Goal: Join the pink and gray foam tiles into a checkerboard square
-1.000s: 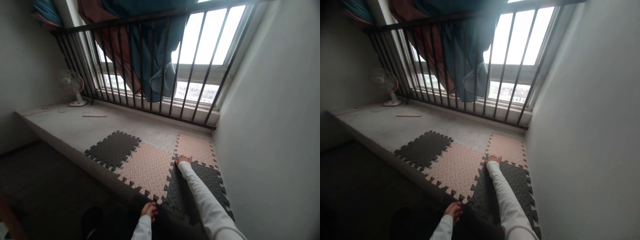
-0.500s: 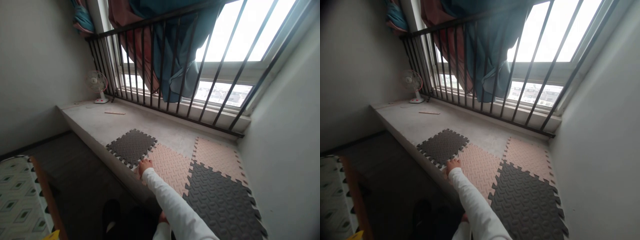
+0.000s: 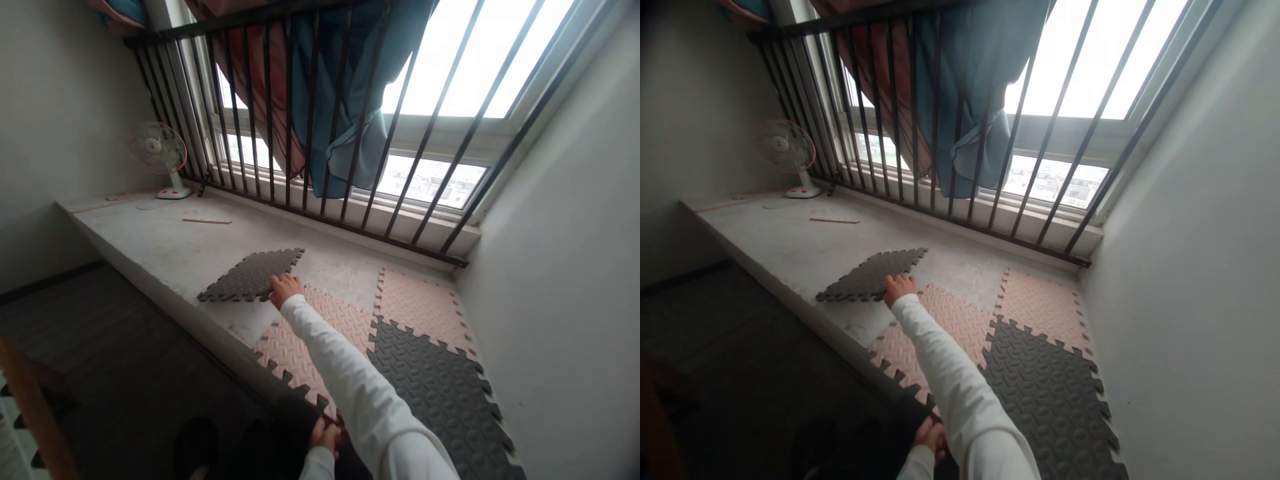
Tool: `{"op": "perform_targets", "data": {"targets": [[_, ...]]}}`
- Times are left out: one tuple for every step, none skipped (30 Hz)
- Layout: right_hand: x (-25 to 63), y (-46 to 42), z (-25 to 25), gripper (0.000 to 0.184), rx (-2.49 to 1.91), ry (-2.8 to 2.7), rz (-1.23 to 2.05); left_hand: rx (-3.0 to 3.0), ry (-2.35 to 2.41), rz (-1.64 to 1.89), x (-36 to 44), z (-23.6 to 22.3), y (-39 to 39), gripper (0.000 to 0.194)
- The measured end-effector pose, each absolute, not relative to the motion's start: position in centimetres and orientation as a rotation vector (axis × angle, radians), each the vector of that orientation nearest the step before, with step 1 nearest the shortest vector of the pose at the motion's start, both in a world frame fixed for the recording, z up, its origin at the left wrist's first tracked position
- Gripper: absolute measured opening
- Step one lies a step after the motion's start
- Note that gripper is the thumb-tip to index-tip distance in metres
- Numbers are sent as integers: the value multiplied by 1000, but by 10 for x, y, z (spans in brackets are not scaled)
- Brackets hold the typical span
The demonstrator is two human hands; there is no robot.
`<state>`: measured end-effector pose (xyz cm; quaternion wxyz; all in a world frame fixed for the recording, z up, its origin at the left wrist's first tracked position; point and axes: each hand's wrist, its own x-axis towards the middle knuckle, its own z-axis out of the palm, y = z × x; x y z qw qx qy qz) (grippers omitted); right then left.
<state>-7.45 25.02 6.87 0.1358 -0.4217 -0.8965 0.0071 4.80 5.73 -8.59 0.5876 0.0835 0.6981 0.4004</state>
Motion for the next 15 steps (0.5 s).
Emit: {"op": "perform_targets", "data": {"targets": [[-60,261,75,24,-1286,-2587,22,171,1599,947,49,-86,57,12],[-43,272,81,26,-1364,-2576,30,160,1583,958,49,-86,56,11],[-24,282,84,27,-1439,-2578,42,153,1574,968,49,-86,56,10],[-3,291,86,28,-1504,-2580,49,146,1567,979,49,-86,56,8],[19,300,86,30,-1564,-2588,49,138,1560,991,50,-87,56,7],[41,306,86,32,-1625,-2591,42,128,1550,1003,51,-88,56,6],[63,311,84,33,-1681,-2578,29,119,1542,1012,52,-89,57,7],[83,315,82,33,-1730,-2564,17,112,1538,1015,54,-90,57,9],[103,317,80,33,-1779,-2547,6,110,1542,1015,56,-92,58,10],[120,317,77,33,-1829,-2527,-2,114,1554,1010,59,-95,58,10],[136,317,73,33,-1880,-2507,-8,122,1572,1007,61,-97,59,9],[149,316,69,33,-1931,-2487,-13,131,1592,1006,62,-99,59,8],[160,314,64,34,-1980,-2466,-17,144,1612,1005,64,-101,60,7],[169,312,59,34,-2025,-2445,-20,157,1629,1005,65,-103,60,6],[176,311,54,33,-2066,-2424,-22,169,1644,1003,66,-105,61,5]]}}
